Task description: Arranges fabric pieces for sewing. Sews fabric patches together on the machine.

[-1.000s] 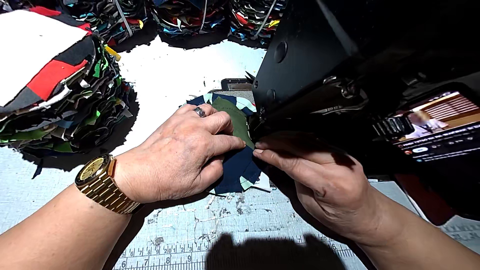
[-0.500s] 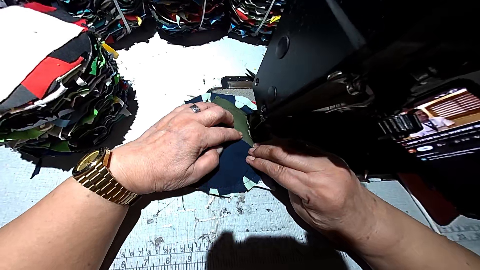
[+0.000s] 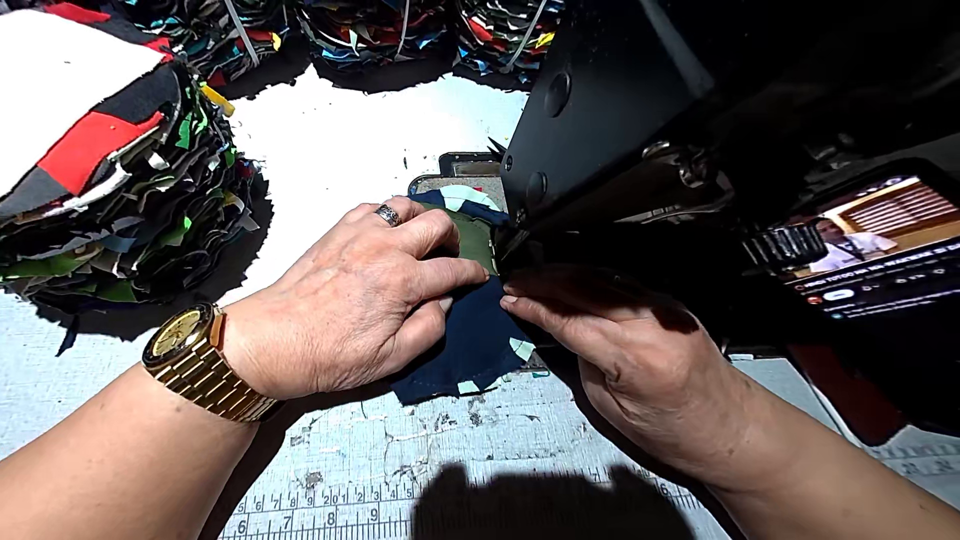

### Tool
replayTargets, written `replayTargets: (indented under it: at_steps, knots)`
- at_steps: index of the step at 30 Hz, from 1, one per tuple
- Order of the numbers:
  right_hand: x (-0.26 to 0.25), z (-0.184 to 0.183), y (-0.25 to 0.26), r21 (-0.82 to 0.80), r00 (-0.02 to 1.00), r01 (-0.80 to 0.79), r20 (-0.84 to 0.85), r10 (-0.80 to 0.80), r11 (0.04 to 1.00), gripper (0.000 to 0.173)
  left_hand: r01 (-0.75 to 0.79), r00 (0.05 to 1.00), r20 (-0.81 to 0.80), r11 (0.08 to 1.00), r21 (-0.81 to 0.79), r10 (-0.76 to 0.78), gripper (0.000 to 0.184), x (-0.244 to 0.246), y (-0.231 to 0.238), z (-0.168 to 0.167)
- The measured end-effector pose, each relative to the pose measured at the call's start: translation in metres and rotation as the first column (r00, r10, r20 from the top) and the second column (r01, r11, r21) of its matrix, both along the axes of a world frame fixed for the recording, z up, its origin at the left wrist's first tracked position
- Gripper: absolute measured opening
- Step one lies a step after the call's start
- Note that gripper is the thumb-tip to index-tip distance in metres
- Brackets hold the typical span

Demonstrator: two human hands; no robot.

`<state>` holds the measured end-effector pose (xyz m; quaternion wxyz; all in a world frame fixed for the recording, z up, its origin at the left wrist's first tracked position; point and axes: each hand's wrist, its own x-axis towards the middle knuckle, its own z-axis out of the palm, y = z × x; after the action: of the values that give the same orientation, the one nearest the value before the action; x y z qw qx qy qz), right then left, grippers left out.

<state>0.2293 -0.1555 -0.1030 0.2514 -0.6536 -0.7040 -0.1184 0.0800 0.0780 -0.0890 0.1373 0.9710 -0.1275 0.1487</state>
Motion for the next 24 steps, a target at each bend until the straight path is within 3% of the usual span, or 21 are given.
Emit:
replayTargets:
  at_steps: [20,24]
  knots:
    - [0.0028,0.0058,0.0032,-0.021,0.997,0.081,-0.009,-0.081,0.996,0.031,-0.050,0.999,-0.007,0.999,-0.001,0.050,0.046,0.0017,-0.0050,0.0012]
    - [-0.0026,0.0057,0.0005,0.049,1.000,0.004,0.003,-0.004,0.999,0.030,-0.034,0.999,0.037,0.999,-0.035,0.035,0.046,0.0011,0.0001,-0.0006]
